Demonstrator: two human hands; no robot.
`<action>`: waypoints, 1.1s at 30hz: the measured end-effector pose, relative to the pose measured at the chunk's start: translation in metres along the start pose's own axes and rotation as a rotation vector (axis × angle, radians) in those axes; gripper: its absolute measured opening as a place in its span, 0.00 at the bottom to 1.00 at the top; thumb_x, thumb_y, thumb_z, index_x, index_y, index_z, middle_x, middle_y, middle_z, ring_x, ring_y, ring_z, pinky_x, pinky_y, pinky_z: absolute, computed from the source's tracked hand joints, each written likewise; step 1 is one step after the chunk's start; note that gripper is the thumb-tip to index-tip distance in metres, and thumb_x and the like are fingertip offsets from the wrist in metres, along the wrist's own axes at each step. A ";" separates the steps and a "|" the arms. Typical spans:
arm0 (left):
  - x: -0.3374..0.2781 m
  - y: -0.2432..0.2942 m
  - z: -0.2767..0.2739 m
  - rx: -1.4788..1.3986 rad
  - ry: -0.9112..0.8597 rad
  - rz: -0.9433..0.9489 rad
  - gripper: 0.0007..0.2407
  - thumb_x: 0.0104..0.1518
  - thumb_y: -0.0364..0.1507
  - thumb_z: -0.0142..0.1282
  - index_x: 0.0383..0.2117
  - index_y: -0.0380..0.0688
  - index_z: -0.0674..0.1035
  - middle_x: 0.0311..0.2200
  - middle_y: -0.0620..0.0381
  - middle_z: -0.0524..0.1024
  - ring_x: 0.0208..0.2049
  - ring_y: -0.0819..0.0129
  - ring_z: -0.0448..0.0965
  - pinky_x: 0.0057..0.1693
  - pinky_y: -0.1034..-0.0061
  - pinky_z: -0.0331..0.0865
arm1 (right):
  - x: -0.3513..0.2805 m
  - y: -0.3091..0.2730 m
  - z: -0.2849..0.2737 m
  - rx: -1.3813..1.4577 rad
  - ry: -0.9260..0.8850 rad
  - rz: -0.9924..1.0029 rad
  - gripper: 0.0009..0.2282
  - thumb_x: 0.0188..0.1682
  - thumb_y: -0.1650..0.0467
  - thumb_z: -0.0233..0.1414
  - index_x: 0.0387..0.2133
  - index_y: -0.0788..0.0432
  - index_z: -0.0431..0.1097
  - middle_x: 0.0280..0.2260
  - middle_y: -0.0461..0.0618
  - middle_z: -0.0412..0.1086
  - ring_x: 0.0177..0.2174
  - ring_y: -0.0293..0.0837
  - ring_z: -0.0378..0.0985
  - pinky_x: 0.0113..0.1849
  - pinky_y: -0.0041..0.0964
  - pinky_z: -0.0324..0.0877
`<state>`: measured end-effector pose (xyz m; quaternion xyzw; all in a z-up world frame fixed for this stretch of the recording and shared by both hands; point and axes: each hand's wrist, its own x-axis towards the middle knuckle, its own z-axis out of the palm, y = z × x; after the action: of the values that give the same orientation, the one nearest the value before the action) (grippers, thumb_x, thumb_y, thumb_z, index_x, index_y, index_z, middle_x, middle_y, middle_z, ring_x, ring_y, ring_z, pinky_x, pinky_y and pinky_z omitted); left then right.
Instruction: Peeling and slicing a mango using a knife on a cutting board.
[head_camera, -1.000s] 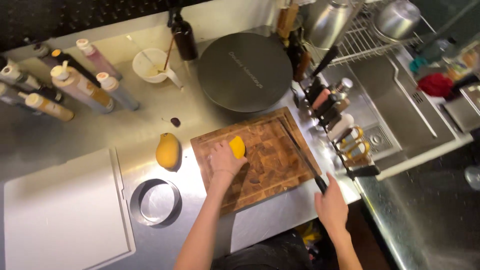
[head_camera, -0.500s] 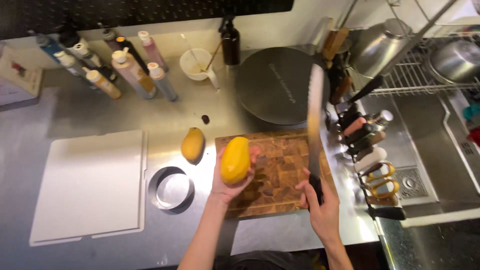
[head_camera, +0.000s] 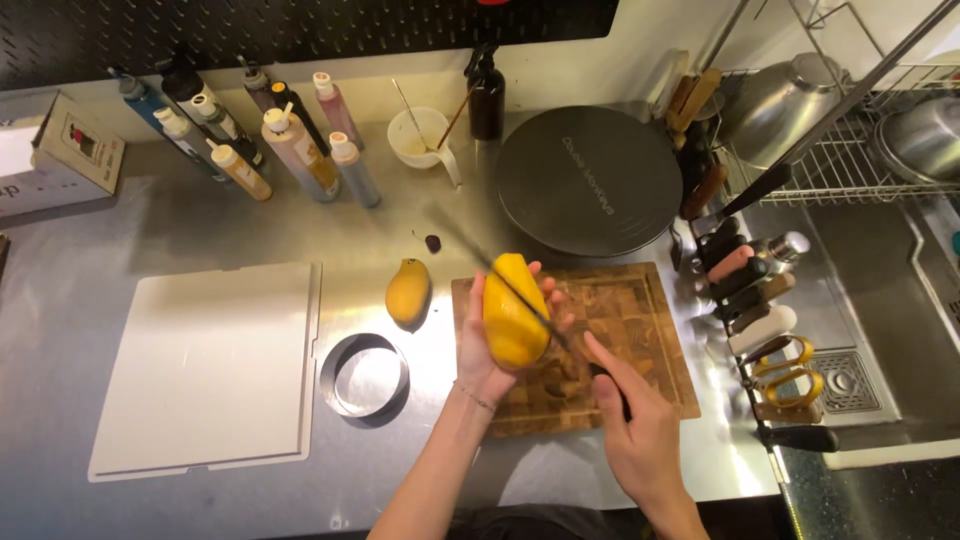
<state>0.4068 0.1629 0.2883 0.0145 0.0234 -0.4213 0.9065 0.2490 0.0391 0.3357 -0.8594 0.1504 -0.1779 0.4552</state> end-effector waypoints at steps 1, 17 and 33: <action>0.000 0.002 0.001 0.000 -0.001 -0.003 0.29 0.69 0.54 0.37 0.60 0.40 0.70 0.48 0.47 0.75 0.52 0.55 0.76 0.64 0.51 0.70 | 0.001 -0.008 0.002 -0.001 0.003 0.001 0.17 0.60 0.66 0.47 0.61 0.54 0.70 0.36 0.57 0.75 0.36 0.47 0.76 0.37 0.38 0.70; 0.019 -0.011 -0.026 0.186 0.254 0.156 0.24 0.62 0.47 0.45 0.56 0.42 0.68 0.52 0.45 0.75 0.56 0.55 0.76 0.58 0.50 0.73 | 0.003 0.027 0.052 0.265 -0.034 0.339 0.21 0.46 0.65 0.64 0.48 0.65 0.71 0.20 0.38 0.60 0.21 0.31 0.59 0.25 0.28 0.58; 0.019 0.001 -0.029 0.064 0.129 0.145 0.17 0.62 0.42 0.48 0.49 0.46 0.73 0.48 0.48 0.77 0.49 0.54 0.78 0.60 0.41 0.70 | 0.011 -0.007 0.001 -0.133 -0.046 -0.177 0.21 0.54 0.67 0.54 0.62 0.56 0.67 0.52 0.56 0.75 0.46 0.51 0.80 0.45 0.41 0.72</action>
<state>0.4190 0.1503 0.2579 0.0723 0.0671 -0.3532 0.9303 0.2602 0.0390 0.3429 -0.9014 0.0749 -0.1871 0.3833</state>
